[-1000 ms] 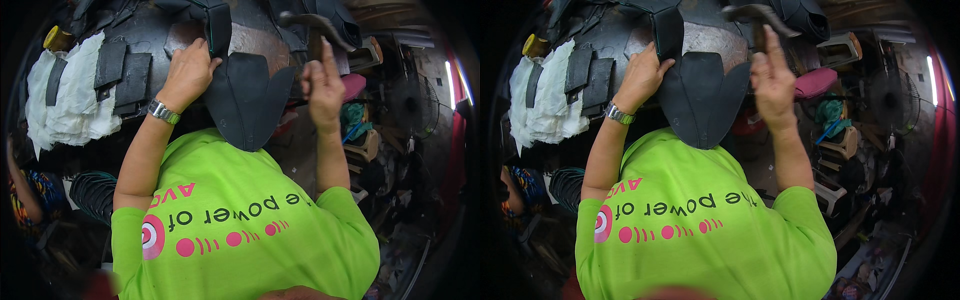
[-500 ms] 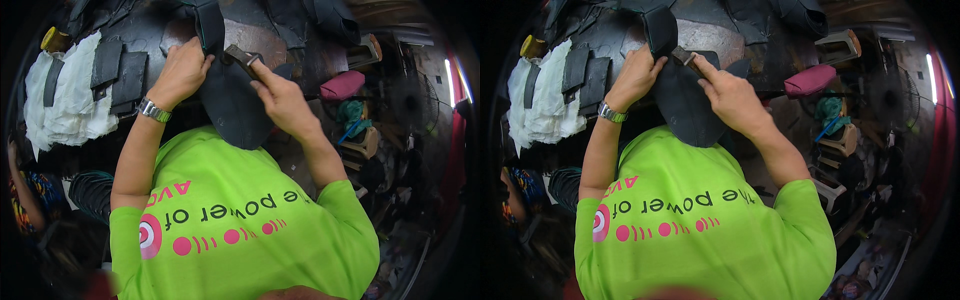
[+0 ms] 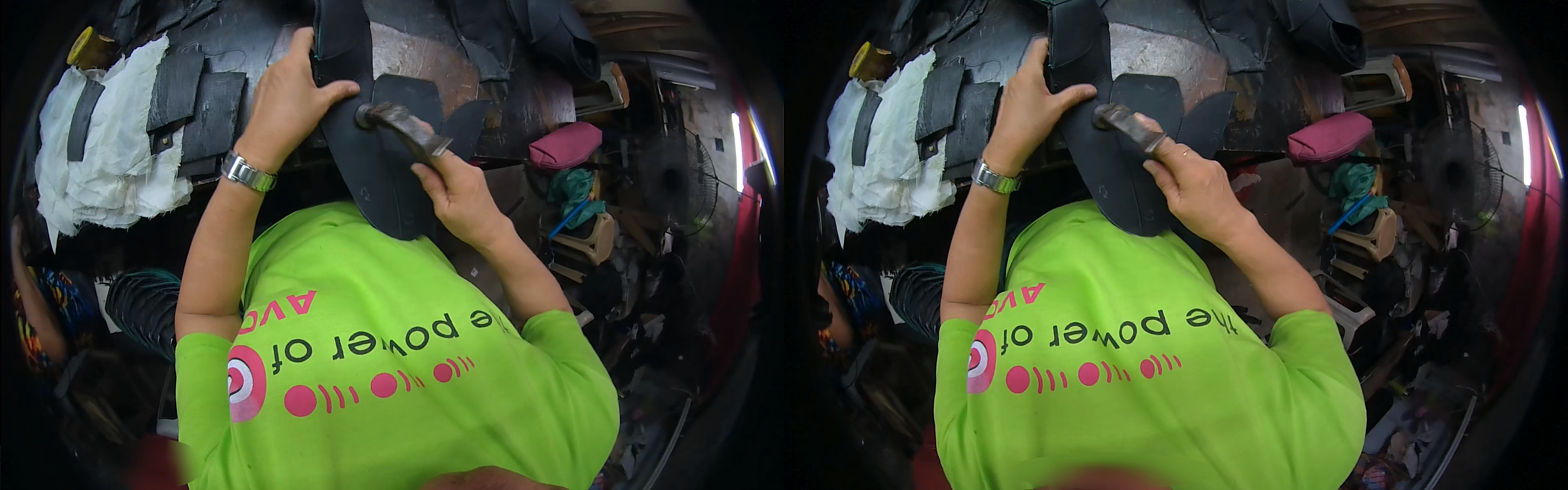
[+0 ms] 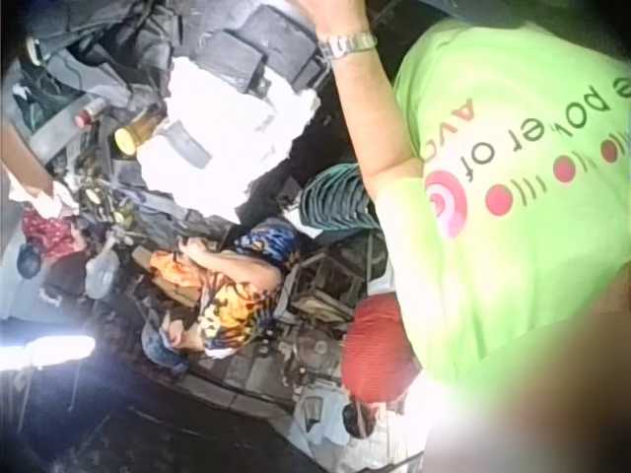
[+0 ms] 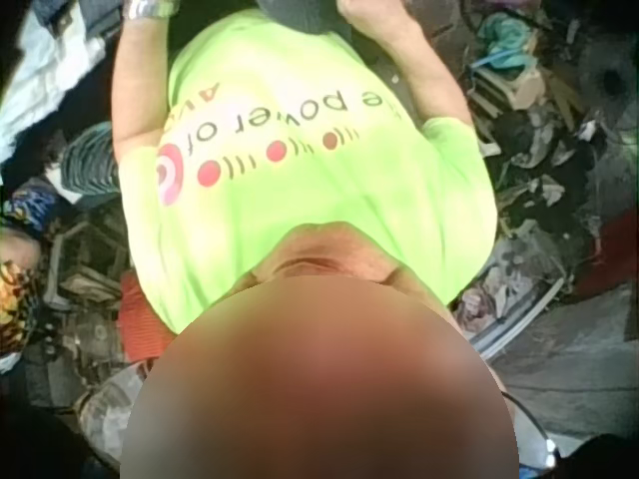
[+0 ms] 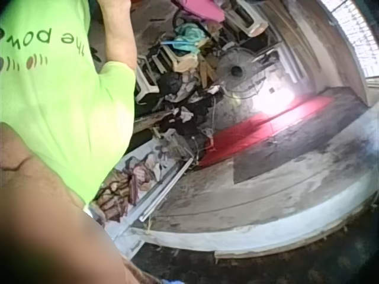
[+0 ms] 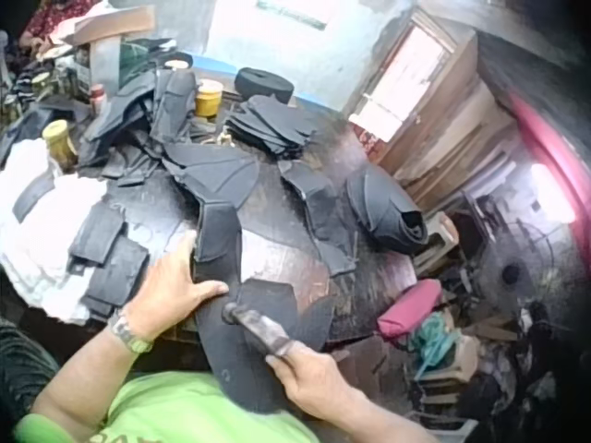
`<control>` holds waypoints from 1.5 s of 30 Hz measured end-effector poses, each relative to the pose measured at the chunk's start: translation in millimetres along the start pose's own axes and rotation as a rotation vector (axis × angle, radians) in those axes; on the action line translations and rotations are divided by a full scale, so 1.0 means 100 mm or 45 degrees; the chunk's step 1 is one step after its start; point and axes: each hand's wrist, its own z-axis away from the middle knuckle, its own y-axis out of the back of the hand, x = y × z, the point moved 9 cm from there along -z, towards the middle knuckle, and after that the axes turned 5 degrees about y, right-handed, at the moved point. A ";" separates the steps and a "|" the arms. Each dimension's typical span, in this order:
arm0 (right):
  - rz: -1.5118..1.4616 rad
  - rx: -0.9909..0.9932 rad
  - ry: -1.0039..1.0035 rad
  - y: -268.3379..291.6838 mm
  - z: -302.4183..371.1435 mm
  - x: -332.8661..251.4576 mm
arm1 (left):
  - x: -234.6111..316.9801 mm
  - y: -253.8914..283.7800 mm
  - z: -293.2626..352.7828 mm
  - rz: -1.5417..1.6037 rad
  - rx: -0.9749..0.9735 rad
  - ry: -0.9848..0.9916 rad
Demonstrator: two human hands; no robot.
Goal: The person repeatedly aligns and presses a black rubber sole onto a shoe upper, then uses a hammer to tap the edges to secure the fit. The person handles multiple shoe uppers and soles, inspecting and adjusting the alignment before hammering.
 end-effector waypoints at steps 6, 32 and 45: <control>-0.093 0.159 0.076 0.06 -0.03 0.04 | -0.18 0.05 -0.19 0.139 -0.054 0.017; 0.251 -0.216 0.010 -0.35 -0.68 -0.18 | -0.32 0.18 -0.39 0.136 -0.139 0.010; -0.262 0.696 -0.392 0.66 0.17 1.07 | 0.53 0.46 0.17 0.021 0.506 -0.489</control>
